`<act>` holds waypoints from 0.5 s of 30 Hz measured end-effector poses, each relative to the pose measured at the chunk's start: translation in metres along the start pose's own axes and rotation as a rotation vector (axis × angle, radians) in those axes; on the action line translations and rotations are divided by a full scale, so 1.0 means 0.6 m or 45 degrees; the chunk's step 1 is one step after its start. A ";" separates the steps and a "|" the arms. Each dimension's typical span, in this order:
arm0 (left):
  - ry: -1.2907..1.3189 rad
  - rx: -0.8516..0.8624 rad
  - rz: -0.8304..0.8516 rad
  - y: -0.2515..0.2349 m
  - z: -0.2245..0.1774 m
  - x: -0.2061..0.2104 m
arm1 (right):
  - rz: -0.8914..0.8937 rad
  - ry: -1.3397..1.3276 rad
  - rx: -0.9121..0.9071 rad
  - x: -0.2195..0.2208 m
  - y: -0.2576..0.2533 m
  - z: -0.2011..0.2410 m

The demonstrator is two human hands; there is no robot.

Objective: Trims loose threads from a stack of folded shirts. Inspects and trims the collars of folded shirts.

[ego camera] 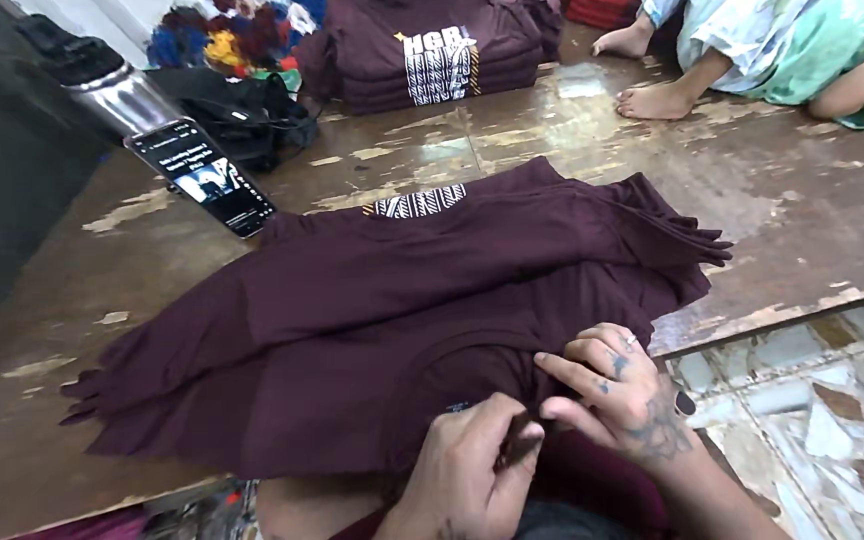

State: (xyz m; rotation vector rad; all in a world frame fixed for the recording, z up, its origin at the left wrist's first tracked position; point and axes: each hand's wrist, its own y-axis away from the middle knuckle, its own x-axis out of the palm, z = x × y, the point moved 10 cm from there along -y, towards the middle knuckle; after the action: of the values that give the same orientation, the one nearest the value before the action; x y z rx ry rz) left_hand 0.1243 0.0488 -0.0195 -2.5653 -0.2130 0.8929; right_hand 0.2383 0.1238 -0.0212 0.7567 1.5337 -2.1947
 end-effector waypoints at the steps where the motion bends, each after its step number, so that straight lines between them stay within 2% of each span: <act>1: -0.036 0.088 0.004 0.008 -0.012 0.005 | 0.004 -0.042 0.014 0.001 -0.001 0.003; 4: -0.002 0.333 0.192 0.028 -0.039 0.031 | -0.091 -0.334 -0.018 -0.006 0.013 0.017; 6: -0.068 0.317 0.322 0.026 -0.040 0.030 | -0.163 -0.441 -0.042 -0.016 0.035 0.024; 8: -0.348 0.181 0.287 0.001 -0.029 0.002 | -0.197 -0.449 -0.037 -0.028 0.055 0.028; 10: -0.521 0.144 0.201 -0.024 -0.030 -0.026 | -0.197 -0.413 -0.024 -0.036 0.066 0.032; 15: -0.658 0.353 0.219 -0.026 -0.056 -0.011 | -0.237 -0.287 -0.023 -0.053 0.062 0.035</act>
State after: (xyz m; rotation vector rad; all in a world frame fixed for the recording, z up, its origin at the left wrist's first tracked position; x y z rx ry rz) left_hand 0.1398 0.0502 0.0147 -2.0821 -0.0099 1.5257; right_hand 0.2800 0.0905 -0.0240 0.3571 1.5592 -2.3029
